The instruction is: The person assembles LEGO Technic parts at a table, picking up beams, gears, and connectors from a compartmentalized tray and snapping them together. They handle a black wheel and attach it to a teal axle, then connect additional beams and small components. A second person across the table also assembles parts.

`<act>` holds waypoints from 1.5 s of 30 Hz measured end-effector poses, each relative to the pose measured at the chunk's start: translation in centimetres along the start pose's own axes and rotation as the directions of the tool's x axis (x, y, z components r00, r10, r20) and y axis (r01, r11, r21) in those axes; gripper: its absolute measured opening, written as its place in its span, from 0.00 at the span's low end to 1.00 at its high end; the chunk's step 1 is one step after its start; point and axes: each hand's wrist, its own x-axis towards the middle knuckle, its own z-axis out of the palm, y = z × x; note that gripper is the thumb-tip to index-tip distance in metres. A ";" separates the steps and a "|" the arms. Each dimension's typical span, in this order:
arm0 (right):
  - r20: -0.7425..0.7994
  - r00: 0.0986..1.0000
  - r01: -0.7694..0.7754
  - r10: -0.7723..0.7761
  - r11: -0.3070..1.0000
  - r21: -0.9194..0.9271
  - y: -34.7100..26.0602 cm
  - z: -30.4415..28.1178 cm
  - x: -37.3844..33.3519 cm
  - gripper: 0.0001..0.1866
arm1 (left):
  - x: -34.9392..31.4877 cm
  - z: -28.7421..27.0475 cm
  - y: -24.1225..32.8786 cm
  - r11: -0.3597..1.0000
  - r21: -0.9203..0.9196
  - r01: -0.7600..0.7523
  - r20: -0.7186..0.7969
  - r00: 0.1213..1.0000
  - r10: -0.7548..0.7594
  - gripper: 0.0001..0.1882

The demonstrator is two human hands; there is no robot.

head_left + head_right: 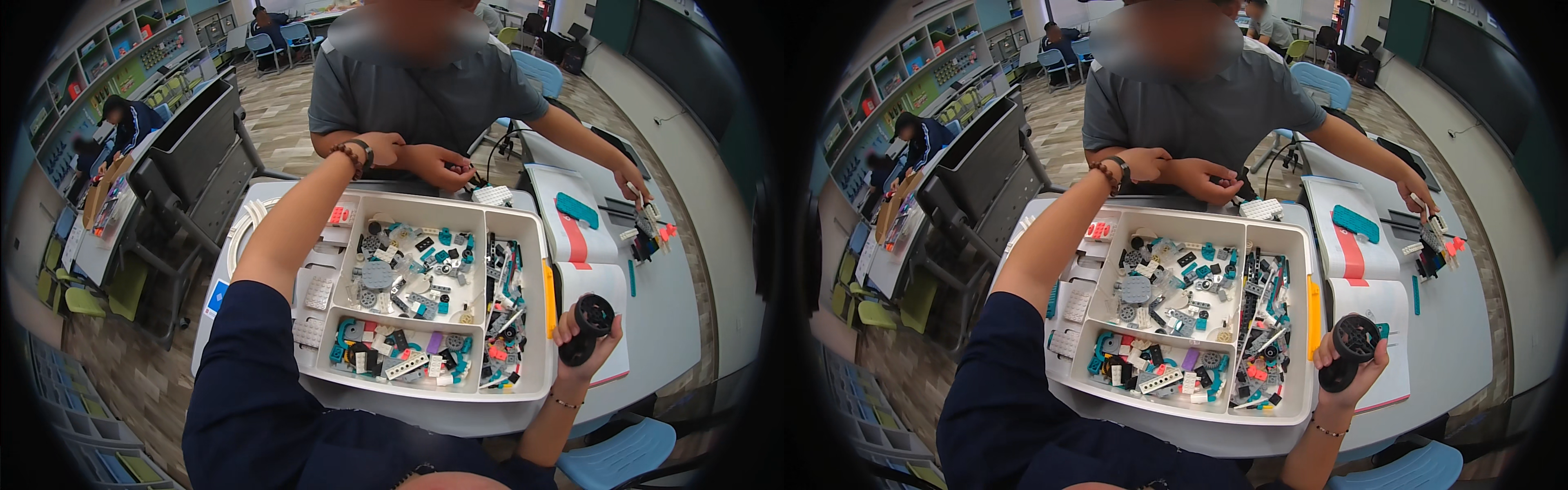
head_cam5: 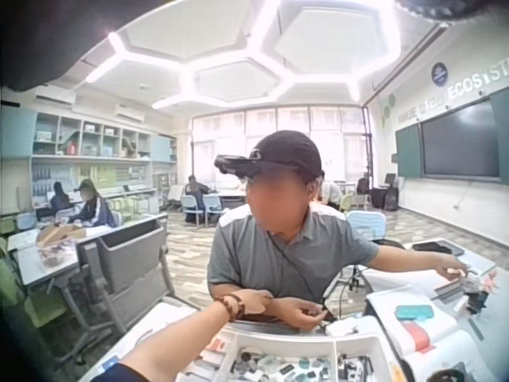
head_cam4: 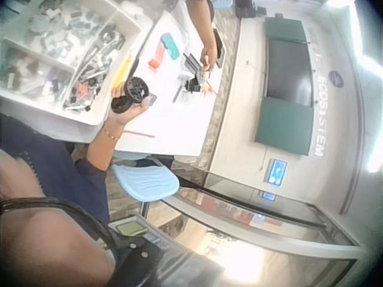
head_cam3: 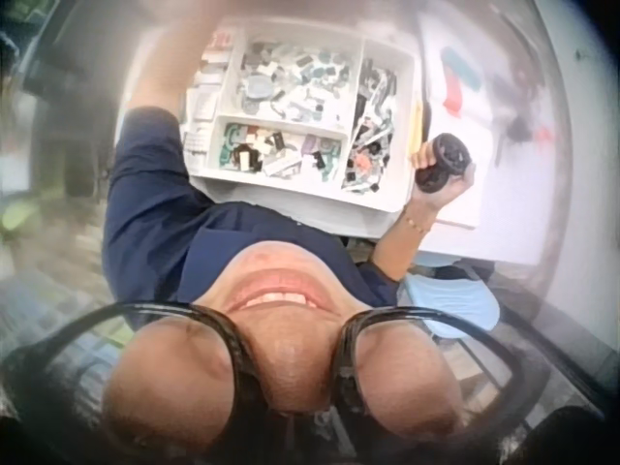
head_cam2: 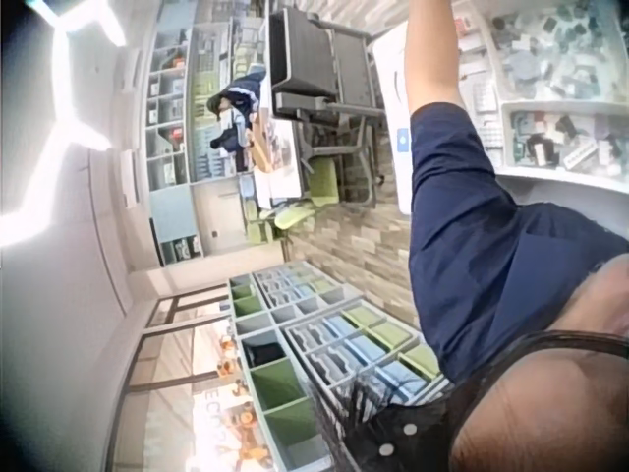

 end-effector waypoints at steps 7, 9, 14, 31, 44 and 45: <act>0.136 0.991 -0.016 0.012 1.000 0.021 0.0 -0.3 -0.1 0.33 | -4.2 -5.3 -4.1 0.997 0.079 -0.005 -0.568 0.822 0.049 0.35; 0.087 0.996 -0.007 0.006 1.000 0.009 -0.2 0.0 -0.2 0.33 | -7.6 -8.6 -1.1 0.989 -0.146 0.013 -0.642 0.760 -0.105 0.38; 0.045 0.998 -0.054 0.053 0.998 0.018 0.2 0.0 0.0 0.33 | -8.9 -13.3 -3.0 0.958 -0.251 -0.138 -0.676 0.734 -0.072 0.43; 0.115 0.992 -0.058 0.056 0.998 0.010 0.4 -0.5 0.2 0.32 | -8.6 -14.5 -3.5 0.940 -0.336 -0.049 -0.606 0.776 -0.177 0.46; 0.108 0.992 -0.073 0.071 0.997 0.012 0.8 -0.3 0.7 0.33 | -7.9 -12.0 -4.0 0.942 -0.185 -0.281 -0.649 0.754 0.098 0.38; 0.109 0.991 -0.075 0.074 0.997 0.011 0.6 -0.5 0.4 0.33 | -9.5 -10.2 -1.8 0.919 -0.123 -0.375 -0.627 0.747 0.222 0.36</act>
